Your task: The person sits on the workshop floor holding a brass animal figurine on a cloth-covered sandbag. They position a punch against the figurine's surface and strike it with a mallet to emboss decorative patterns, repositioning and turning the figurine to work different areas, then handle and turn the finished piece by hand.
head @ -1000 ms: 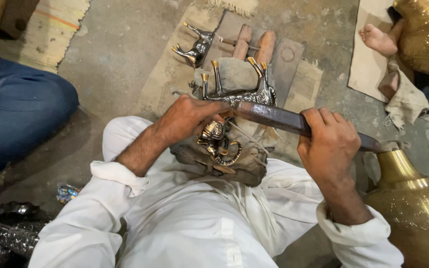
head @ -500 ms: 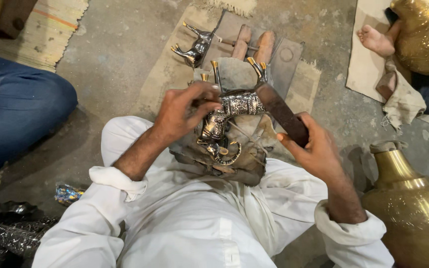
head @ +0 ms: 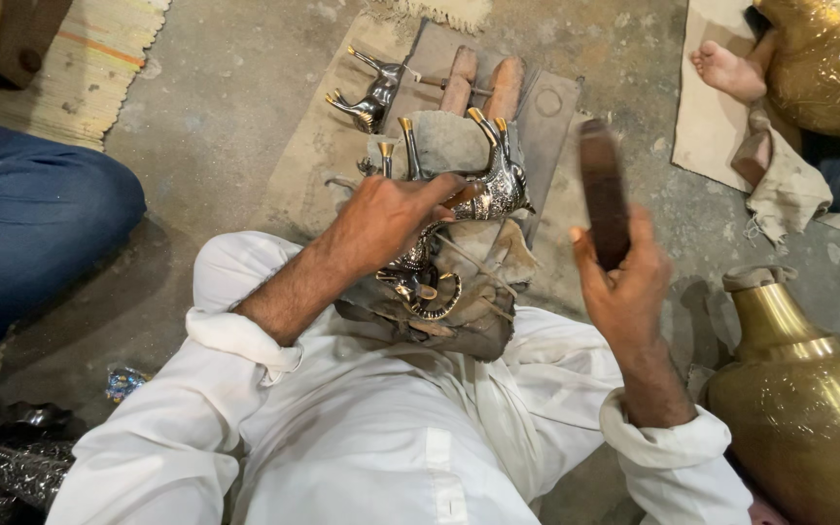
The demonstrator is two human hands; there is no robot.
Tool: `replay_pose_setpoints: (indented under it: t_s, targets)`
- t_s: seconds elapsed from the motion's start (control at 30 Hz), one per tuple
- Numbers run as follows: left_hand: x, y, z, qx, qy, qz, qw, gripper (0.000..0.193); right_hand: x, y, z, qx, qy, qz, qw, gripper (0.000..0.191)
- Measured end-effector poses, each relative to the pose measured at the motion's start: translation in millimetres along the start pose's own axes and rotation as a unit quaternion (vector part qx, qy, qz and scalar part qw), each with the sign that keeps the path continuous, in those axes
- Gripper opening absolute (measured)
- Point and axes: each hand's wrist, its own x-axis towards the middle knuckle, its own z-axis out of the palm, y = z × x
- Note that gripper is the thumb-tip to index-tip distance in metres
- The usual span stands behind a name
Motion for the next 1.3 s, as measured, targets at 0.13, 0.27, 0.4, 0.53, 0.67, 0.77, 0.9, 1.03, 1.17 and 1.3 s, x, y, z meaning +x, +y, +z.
replay_pose_setpoints:
  t_s: [0.13, 0.27, 0.4, 0.53, 0.67, 0.77, 0.9, 1.03, 1.17, 1.3]
  targets:
    - [-0.2, -0.4, -1.3, -0.013, -0.003, 0.009, 1.000, 0.032, 7.6, -2.6, -8.0, -0.142, 0.014, -0.112, 0.983, 0.052]
    - [-3.1, -0.7, -3.7, -0.014, 0.001, 0.005, 1.000, 0.032, 9.0, -6.4, -11.6, -0.203, -0.053, -0.103, 0.972, 0.053]
    - [-2.1, -2.5, -3.8, 0.005, 0.000, 0.009, 1.000, 0.033, 10.0, -8.8, -11.6, -0.101, -0.007, -0.091, 0.991, 0.044]
    - [-2.5, -3.2, -4.5, 0.013, -0.016, 0.003, 1.000, 0.033, 11.2, -10.1, -12.3, -0.161, -0.018, -0.100, 0.982, 0.043]
    - [-3.3, -3.6, -6.1, -0.005, -0.007, 0.023, 1.000, 0.043, 10.8, -11.5, -12.6, -0.083, -0.047, 0.165, 0.982, 0.037]
    - [-4.2, -4.2, -7.6, 0.012, -0.024, 0.000, 1.000, 0.037, 9.8, -11.4, -13.0, -0.210, -0.024, -0.130, 0.969, 0.046]
    - [-2.6, -6.4, -8.2, -0.005, -0.016, 0.019, 1.000, 0.045, 8.3, -10.4, -11.7, -0.096, 0.000, -0.070, 0.993, 0.035]
    - [-4.4, -6.4, -7.8, -0.004, -0.036, -0.007, 0.999, 0.042, 7.1, -12.2, -9.3, -0.159, -0.021, -0.081, 0.984, 0.038]
    - [-5.7, -7.0, -10.2, -0.004, -0.014, 0.017, 1.000, 0.046, 7.9, -16.1, -9.4, -0.059, -0.018, 0.056, 0.997, 0.031]
    - [-8.1, -8.5, -13.7, -0.025, -0.028, 0.001, 0.999, 0.047, 8.0, -18.6, -10.8, -0.191, -0.016, -0.109, 0.975, 0.042]
